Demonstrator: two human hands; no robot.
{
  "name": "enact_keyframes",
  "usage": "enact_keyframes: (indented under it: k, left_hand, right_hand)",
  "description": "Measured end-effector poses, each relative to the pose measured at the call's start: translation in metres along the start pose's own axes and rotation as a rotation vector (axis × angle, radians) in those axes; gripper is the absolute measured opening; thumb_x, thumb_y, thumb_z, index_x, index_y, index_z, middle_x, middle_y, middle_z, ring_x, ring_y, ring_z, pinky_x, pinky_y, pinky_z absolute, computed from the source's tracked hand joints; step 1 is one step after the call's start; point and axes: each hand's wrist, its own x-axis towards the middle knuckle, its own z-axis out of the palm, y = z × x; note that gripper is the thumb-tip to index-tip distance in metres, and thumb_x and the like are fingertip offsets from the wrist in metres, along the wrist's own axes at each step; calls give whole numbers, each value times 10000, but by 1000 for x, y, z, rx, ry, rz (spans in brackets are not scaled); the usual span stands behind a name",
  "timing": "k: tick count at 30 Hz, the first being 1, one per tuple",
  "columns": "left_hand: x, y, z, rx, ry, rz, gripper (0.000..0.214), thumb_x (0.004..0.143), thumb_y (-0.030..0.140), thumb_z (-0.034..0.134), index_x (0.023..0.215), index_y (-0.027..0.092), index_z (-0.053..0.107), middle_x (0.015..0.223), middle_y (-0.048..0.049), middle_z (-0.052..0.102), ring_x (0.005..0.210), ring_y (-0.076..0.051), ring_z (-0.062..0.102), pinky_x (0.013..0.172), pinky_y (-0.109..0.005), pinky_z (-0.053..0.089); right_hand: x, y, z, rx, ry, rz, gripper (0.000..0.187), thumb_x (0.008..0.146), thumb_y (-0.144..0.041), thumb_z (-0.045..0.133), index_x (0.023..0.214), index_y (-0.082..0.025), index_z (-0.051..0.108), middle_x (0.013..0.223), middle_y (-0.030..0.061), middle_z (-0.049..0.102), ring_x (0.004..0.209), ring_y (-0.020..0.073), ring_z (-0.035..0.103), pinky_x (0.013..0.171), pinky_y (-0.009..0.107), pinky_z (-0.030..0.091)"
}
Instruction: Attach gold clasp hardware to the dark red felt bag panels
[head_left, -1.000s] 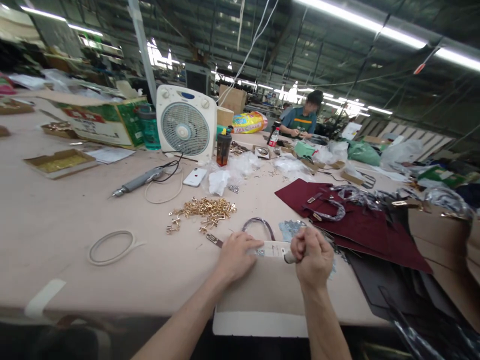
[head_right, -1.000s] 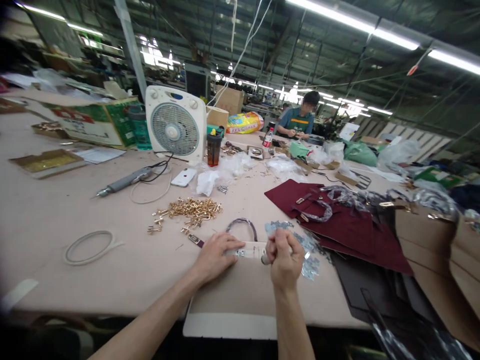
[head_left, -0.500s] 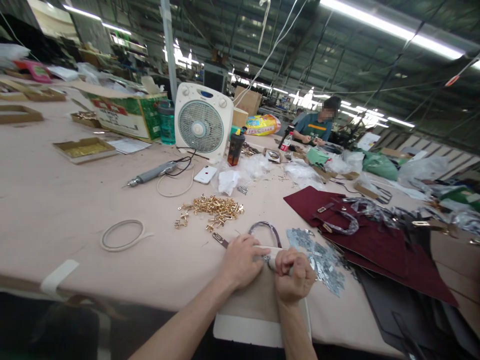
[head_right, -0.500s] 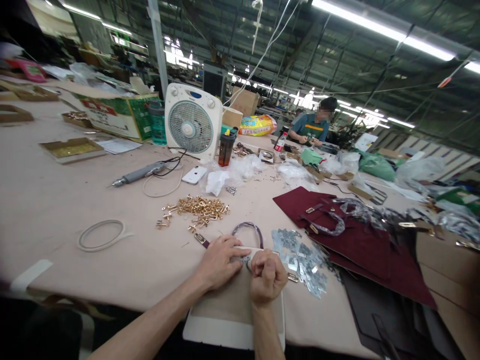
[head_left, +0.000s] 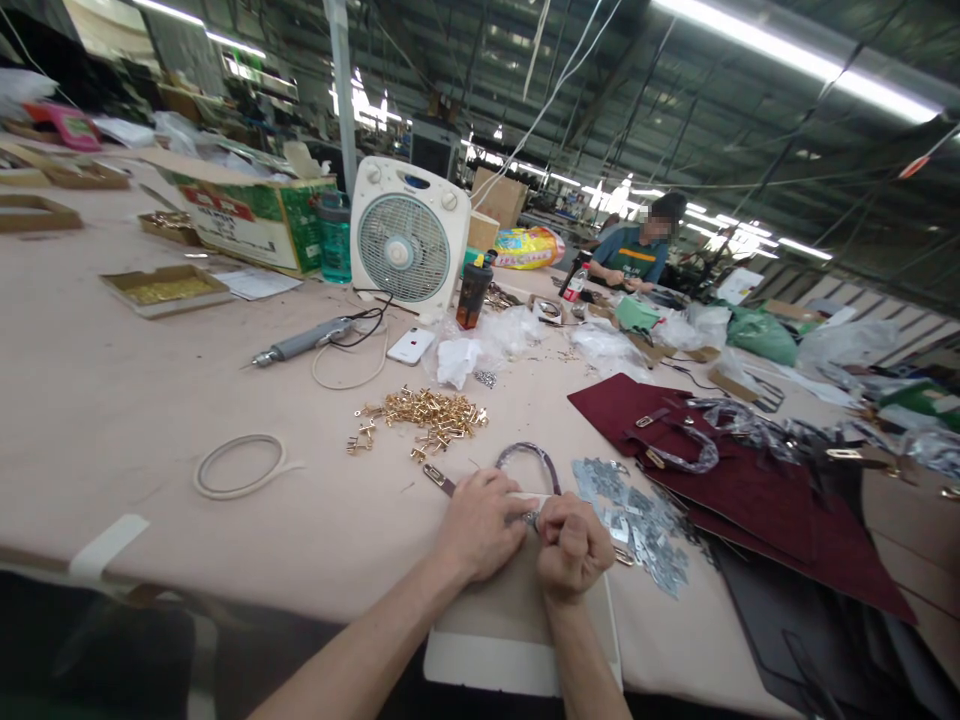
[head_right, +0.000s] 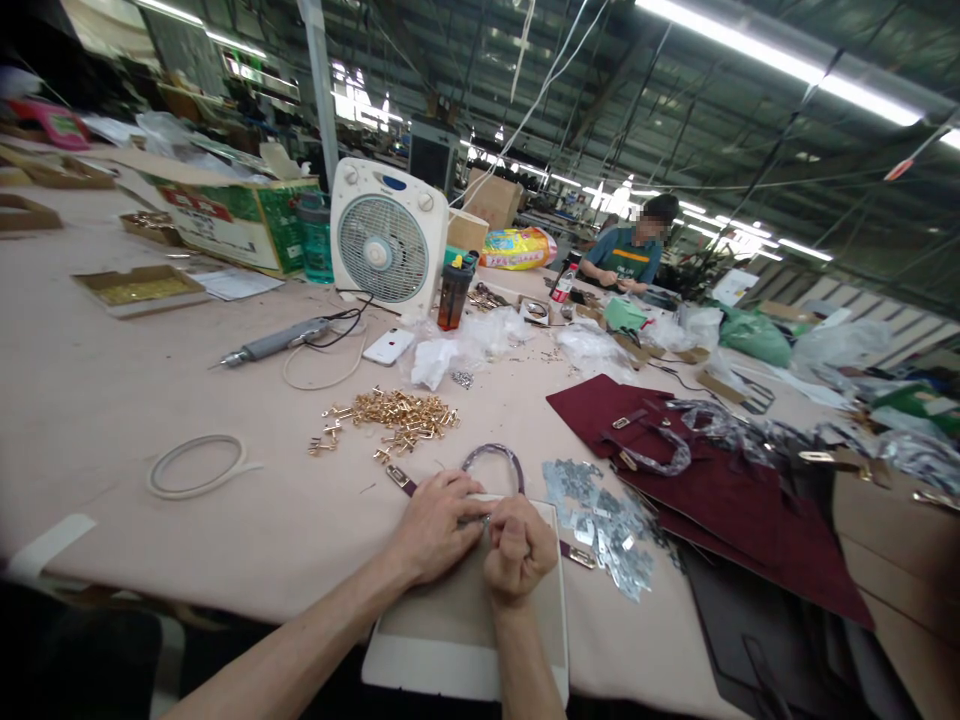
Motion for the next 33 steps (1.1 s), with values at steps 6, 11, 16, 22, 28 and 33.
enact_keyframes:
  k: [6,11,16,22,28,33]
  left_hand:
    - [-3,1,0,-10,41,16,446,883,240,675,1261,474,721,1286,47,709,1294,-267,517,1122,-488,397]
    - [-5,3,-1,-24,64,40,387,877,233,665,1202,424,747,1230,33,720,1280,-255,522,1138,-461,386]
    - [-5,4,-3,-35,87,42,337,883,224,645,1164,379,745,1185,29,734,1264,-257,530,1140,-453,382]
    - [-5,5,-3,-19,87,44,254,872,230,670,1094,328,744,1148,19,736,1253,-252,533,1122,-433,391]
    - [-5,6,-3,-6,82,40,175,910,237,640,1030,317,739,1191,20,729,1283,-258,519,1127,-438,388]
    - [-6,6,-5,-30,79,36,295,888,213,644,1128,358,735,1201,30,727,1284,-254,520,1138,-441,378]
  right_hand:
    - [28,2,-4,259,50,288,376,1048,-281,496,684,-201,545,545,-75,343,413,81,320,391,196,239]
    - [41,10,-4,271,-28,350,391,1044,-311,529,673,-189,548,542,-73,369,398,65,321,375,181,232]
    - [36,16,0,243,-75,420,420,1044,-361,548,662,-187,537,537,-73,380,390,60,333,369,183,216]
    - [38,21,2,96,-214,475,443,1042,-424,540,660,-198,535,521,-69,401,398,80,339,384,219,238]
    - [24,19,-1,-1,-327,300,433,1030,-350,553,624,-200,531,565,-36,460,497,110,419,485,261,315]
    - [27,13,-4,112,-238,314,432,1062,-352,487,653,-210,486,562,-55,404,452,99,362,433,235,279]
